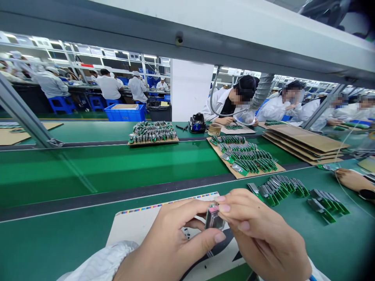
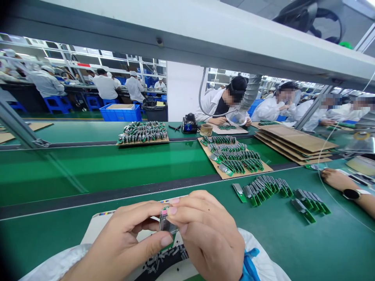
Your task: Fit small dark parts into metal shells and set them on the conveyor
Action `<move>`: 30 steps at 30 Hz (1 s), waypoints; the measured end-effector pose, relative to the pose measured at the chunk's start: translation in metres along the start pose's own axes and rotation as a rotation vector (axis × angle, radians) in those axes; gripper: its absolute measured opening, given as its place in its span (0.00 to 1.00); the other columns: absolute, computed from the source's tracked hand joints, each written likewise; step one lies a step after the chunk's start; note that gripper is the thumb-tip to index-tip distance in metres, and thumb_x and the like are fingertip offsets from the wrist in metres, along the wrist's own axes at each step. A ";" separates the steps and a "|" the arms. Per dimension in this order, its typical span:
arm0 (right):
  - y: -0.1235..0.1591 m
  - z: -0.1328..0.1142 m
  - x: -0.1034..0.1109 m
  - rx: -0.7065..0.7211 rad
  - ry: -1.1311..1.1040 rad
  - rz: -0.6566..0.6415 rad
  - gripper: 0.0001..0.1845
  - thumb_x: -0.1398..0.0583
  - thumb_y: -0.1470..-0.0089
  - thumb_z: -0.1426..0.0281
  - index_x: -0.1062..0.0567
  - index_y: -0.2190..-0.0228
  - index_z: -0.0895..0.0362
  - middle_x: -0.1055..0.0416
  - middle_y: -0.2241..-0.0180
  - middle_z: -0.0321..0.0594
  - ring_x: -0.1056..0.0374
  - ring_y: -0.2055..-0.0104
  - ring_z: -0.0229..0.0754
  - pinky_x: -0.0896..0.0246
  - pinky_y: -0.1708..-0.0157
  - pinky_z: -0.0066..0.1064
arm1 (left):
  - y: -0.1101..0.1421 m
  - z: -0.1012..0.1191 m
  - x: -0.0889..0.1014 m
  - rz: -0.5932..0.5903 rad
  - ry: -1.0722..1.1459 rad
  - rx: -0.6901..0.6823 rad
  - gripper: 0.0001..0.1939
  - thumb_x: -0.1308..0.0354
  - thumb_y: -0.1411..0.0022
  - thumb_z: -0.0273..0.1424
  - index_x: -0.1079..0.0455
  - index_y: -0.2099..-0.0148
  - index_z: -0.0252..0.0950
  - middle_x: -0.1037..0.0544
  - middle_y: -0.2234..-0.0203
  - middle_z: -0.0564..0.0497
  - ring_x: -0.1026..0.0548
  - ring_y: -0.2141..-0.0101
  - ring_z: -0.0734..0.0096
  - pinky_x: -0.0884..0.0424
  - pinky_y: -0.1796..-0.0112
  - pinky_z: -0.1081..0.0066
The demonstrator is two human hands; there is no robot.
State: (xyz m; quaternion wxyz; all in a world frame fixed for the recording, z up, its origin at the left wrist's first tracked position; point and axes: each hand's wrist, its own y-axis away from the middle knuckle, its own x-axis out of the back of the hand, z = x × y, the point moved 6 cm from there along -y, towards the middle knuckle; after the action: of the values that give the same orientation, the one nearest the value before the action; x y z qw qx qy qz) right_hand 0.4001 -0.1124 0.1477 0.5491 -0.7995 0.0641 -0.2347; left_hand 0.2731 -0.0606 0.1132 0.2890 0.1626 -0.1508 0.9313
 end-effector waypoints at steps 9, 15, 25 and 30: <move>0.009 0.015 -0.004 -0.164 -0.234 0.162 0.17 0.42 0.48 0.85 0.30 0.62 0.52 0.22 0.66 0.37 0.26 0.64 0.44 0.29 0.59 0.44 | 0.002 -0.001 0.001 0.025 -0.092 -0.023 0.16 0.38 0.43 0.34 0.28 0.51 0.51 0.22 0.58 0.56 0.25 0.63 0.71 0.27 0.62 0.78; 0.010 0.019 -0.009 -0.251 -0.333 0.228 0.12 0.41 0.46 0.82 0.31 0.66 0.53 0.24 0.70 0.35 0.27 0.65 0.40 0.28 0.61 0.39 | 0.001 0.001 0.002 0.055 -0.154 -0.053 0.13 0.39 0.43 0.34 0.27 0.55 0.49 0.22 0.63 0.57 0.25 0.65 0.71 0.27 0.64 0.78; 0.014 0.025 -0.014 -0.434 -0.441 0.250 0.10 0.40 0.45 0.79 0.33 0.69 0.52 0.25 0.71 0.34 0.28 0.63 0.40 0.28 0.61 0.35 | 0.002 0.001 0.002 0.050 -0.198 -0.048 0.13 0.39 0.43 0.33 0.27 0.54 0.50 0.22 0.61 0.58 0.25 0.66 0.73 0.28 0.65 0.79; 0.012 0.019 -0.012 -0.331 -0.348 0.231 0.10 0.41 0.46 0.81 0.33 0.68 0.53 0.25 0.71 0.35 0.28 0.65 0.40 0.29 0.61 0.37 | 0.002 0.004 0.002 0.053 -0.215 -0.066 0.13 0.39 0.43 0.32 0.28 0.55 0.50 0.22 0.61 0.59 0.25 0.64 0.74 0.28 0.64 0.80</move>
State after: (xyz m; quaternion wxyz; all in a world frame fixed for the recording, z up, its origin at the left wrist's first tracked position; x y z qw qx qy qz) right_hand 0.4002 -0.0969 0.1277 0.4370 -0.8941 0.0969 -0.0157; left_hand 0.2711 -0.0624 0.1171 0.2516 0.2480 -0.2158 0.9103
